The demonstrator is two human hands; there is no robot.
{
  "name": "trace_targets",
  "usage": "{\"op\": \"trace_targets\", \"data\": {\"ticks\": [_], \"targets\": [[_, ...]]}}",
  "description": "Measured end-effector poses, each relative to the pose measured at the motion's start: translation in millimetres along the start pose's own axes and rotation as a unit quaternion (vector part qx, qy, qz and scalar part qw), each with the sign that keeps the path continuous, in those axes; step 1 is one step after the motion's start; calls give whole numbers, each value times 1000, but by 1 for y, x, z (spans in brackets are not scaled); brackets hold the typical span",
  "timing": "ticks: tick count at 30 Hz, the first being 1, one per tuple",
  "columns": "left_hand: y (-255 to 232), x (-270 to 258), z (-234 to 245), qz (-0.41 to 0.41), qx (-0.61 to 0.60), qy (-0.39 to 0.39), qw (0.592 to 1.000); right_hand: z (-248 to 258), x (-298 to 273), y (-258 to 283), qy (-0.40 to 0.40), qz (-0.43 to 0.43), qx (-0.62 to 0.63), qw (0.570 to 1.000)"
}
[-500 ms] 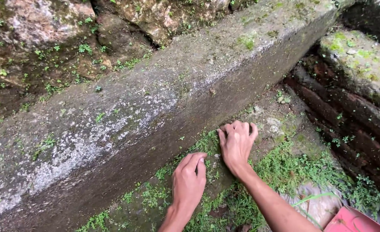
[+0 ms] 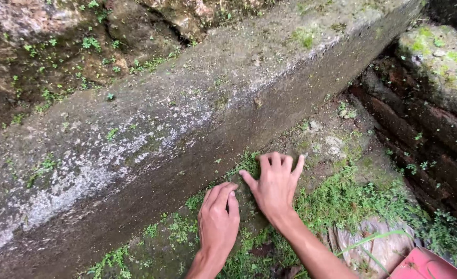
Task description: Manually pulling weeds and moss from stone and brick surfaces in an outdoor garden path.
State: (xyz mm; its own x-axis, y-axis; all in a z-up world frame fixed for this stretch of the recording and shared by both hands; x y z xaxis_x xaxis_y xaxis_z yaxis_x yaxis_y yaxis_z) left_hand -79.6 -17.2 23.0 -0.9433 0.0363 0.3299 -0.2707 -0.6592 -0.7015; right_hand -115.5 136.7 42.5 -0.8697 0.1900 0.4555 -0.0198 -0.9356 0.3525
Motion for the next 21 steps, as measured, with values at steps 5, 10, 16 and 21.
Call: {"op": "trace_targets", "data": {"ticks": [5,10,16,21], "targets": [[7,-3,7,20,12,-11,1000,-33,7,-15,35,-16,31,999],[7,-8,18,-8,21,-23,999,-37,9,-27,48,-13,75,996],[-3,-7,12,-53,41,-2,998,-2,-2,-69,31,-19,45,998],[-27,13,-53,-115,72,88,987,40,-32,-79,50,-18,25,998]]}}
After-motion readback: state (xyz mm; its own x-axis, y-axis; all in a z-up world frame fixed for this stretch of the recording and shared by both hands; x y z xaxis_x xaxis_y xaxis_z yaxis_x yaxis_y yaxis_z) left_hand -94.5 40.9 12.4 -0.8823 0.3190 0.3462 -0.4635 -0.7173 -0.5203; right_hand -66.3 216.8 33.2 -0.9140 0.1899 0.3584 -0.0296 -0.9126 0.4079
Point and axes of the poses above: each hand's wrist, its own x-axis towards the middle knuckle, its own z-axis out of the back of the hand, y = z × x, the point moved 10 cm from there along x, towards the middle knuckle, and after that the axes turned 5 degrees about -z, right-handed, at the moved point
